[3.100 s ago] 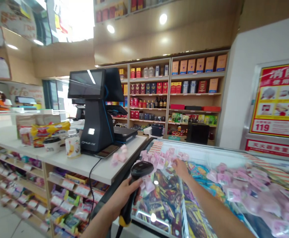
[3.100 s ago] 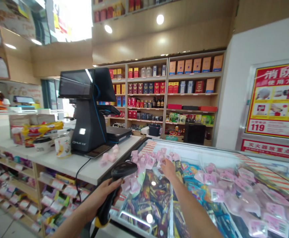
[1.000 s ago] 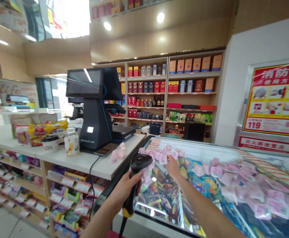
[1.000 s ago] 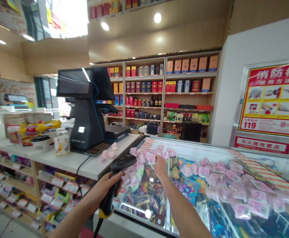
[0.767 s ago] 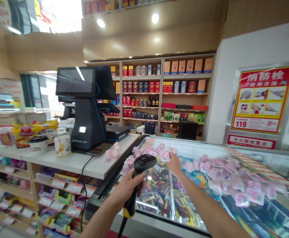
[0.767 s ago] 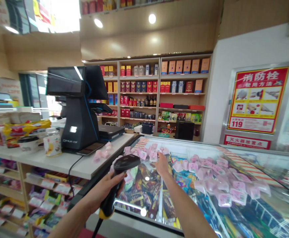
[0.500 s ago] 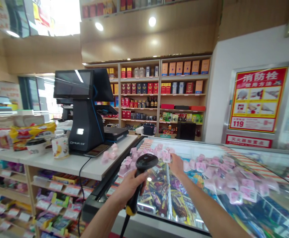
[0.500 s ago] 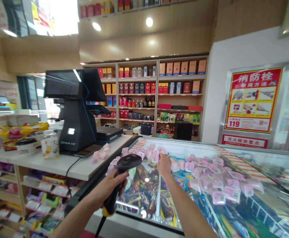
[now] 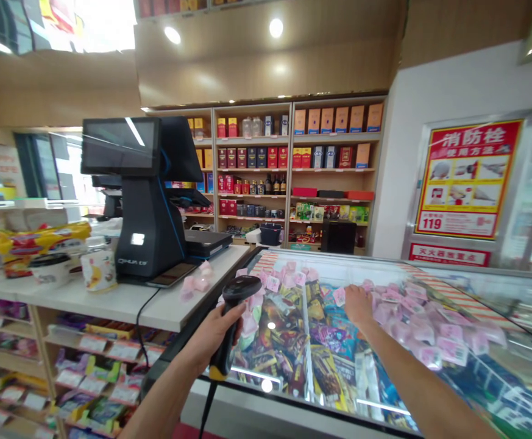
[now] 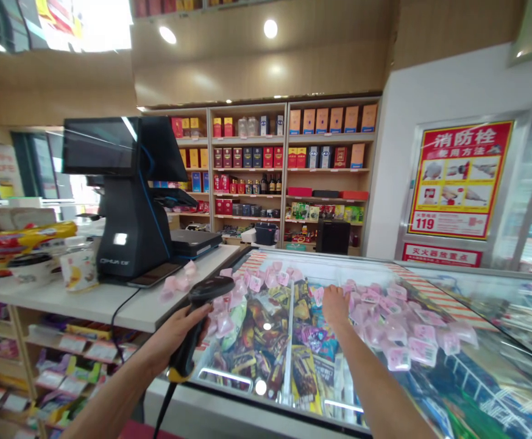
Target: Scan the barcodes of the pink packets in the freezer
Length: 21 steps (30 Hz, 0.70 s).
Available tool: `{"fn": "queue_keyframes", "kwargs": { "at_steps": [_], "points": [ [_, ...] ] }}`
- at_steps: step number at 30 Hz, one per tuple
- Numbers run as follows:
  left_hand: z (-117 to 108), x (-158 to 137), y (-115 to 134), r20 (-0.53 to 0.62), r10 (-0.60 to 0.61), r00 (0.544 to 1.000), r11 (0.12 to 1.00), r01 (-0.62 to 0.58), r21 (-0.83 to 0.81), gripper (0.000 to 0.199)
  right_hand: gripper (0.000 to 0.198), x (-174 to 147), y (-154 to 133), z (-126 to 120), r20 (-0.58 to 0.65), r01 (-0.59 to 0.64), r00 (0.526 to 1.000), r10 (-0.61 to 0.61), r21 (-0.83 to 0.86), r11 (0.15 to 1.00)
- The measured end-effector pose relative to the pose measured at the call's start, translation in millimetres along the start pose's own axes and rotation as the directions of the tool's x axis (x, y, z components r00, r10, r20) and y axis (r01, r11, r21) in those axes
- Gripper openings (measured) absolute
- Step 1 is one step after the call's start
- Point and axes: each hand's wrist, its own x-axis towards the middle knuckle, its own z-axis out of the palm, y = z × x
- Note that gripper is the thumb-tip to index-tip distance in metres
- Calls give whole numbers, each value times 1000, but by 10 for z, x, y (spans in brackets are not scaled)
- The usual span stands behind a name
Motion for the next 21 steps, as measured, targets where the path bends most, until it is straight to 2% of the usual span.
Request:
{"fn": "queue_keyframes", "kwargs": {
  "at_steps": [3, 5, 7, 10, 12, 14, 16, 21],
  "points": [
    [-74, 8, -12, -35, 9, 999, 1000, -10, -15, 31, 35, 40, -38, -77, -38, -6, 999, 8, 47, 999],
    [-103, 26, -20, -27, 17, 999, 1000, -17, -15, 31, 37, 87, -192, -141, -82, 8, 997, 2, 124, 992],
    [-119, 48, -27, -8, 18, 1000, 1000, -18, -17, 31, 35, 143, -463, -187, -76, 3, 997, 17, 246, 969],
    [-127, 66, -28, 2, 8, 1000, 1000, -8, -12, 31, 29, 217, -1012, -171, 50, -16, 999, -9, 470, 882],
    [-129, 61, -24, -4, 5, 1000, 1000, -5, -8, 32, 29, 245, -1370, -108, 141, -72, 990, -9, 561, 824],
    [-135, 47, -21, -12, -3, 1000, 1000, 3, -17, 32, 28, 257, -1649, -28, 216, -139, 976, 15, 570, 810],
    [-143, 36, -23, -14, -12, 1000, 999, 11, -37, 31, 29, 262, -1824, 46, 264, -183, 963, 46, 525, 831],
    [-158, 35, -23, 30, -4, 1000, 999, 5, -50, 32, 25, 281, -1880, 144, 262, -174, 964, 49, 481, 859]
  ]
}}
